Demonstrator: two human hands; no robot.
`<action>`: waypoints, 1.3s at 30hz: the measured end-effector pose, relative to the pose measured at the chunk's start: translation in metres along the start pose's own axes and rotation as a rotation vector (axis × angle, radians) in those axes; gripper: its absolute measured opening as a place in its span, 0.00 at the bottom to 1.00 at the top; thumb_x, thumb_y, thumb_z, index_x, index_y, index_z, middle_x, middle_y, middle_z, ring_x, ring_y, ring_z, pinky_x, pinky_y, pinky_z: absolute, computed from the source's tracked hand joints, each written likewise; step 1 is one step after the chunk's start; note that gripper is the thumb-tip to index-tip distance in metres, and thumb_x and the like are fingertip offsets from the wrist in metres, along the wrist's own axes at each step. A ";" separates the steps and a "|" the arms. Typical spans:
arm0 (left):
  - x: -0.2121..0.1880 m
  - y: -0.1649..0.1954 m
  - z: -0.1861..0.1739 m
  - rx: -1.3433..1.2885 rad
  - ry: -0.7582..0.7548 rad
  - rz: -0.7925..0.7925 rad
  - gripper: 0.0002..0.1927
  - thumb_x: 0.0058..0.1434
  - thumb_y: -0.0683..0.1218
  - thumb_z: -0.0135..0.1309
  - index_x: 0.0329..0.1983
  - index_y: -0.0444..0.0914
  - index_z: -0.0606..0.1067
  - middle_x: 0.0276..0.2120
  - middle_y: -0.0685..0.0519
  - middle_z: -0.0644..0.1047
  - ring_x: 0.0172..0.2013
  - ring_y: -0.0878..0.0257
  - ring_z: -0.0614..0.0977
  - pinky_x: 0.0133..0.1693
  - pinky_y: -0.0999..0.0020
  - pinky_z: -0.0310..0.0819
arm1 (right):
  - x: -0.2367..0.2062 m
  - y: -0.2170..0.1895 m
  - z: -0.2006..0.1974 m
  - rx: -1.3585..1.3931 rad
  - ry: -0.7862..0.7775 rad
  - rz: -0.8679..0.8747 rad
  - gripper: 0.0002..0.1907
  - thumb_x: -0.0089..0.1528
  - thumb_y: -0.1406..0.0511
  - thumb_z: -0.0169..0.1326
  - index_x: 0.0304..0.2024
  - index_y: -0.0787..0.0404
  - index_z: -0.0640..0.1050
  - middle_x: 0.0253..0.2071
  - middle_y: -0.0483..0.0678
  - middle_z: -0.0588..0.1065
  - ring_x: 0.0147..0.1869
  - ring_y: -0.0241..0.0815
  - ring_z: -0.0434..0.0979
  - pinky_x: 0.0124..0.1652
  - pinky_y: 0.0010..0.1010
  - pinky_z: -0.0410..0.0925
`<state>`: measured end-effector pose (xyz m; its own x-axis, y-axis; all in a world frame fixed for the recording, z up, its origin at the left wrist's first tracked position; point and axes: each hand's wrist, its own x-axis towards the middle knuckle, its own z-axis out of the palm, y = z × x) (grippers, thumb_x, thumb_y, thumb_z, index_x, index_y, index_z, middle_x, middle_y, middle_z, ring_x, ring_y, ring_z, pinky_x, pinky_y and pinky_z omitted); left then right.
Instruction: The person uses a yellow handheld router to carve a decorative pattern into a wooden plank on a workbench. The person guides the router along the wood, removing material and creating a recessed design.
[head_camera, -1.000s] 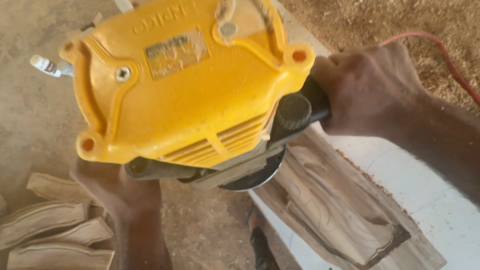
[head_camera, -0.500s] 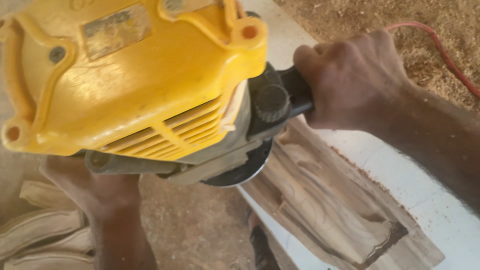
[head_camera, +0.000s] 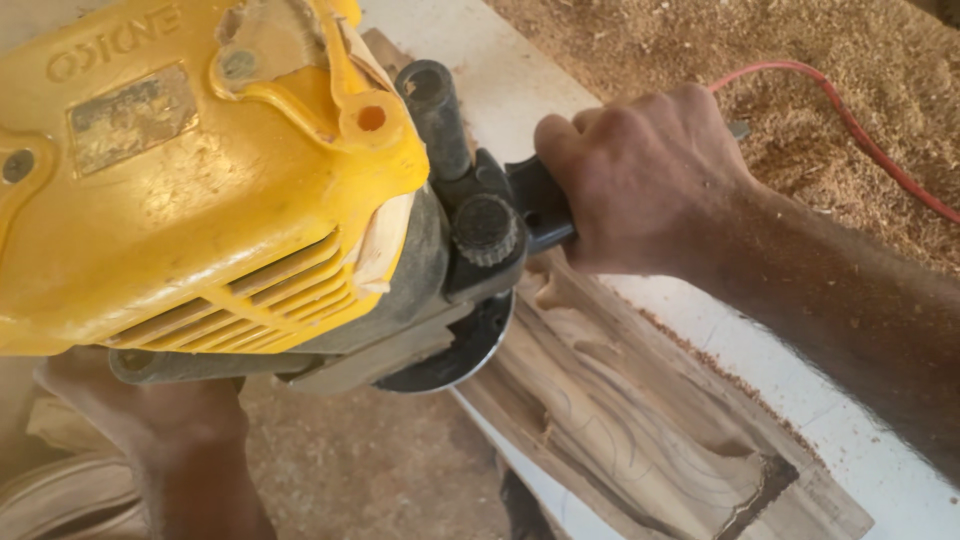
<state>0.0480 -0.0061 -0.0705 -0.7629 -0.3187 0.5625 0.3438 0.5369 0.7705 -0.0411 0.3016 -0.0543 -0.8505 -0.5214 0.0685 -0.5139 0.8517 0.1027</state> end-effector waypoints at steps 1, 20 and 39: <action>-0.001 0.000 0.000 -0.071 0.017 -0.045 0.22 0.71 0.50 0.62 0.58 0.29 0.73 0.49 0.54 0.79 0.41 0.72 0.79 0.44 0.76 0.77 | 0.000 0.000 0.001 -0.001 0.003 -0.003 0.12 0.58 0.57 0.60 0.33 0.57 0.74 0.18 0.42 0.71 0.16 0.37 0.67 0.16 0.35 0.64; -0.003 -0.007 -0.004 -0.010 -0.056 0.081 0.23 0.74 0.50 0.60 0.60 0.26 0.73 0.50 0.49 0.80 0.44 0.70 0.81 0.48 0.75 0.77 | 0.000 -0.001 0.003 0.005 0.024 -0.006 0.10 0.59 0.58 0.58 0.33 0.56 0.74 0.18 0.42 0.71 0.16 0.36 0.69 0.17 0.35 0.66; -0.007 -0.005 0.000 -0.059 -0.074 0.042 0.20 0.74 0.51 0.58 0.51 0.26 0.75 0.37 0.53 0.79 0.33 0.72 0.77 0.36 0.77 0.72 | -0.004 0.002 0.008 -0.012 0.006 0.003 0.12 0.61 0.55 0.57 0.34 0.55 0.74 0.18 0.41 0.71 0.17 0.35 0.69 0.17 0.34 0.65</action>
<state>0.0517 -0.0068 -0.0784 -0.7849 -0.2372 0.5724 0.4062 0.5006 0.7644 -0.0395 0.3054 -0.0626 -0.8515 -0.5190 0.0749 -0.5096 0.8527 0.1147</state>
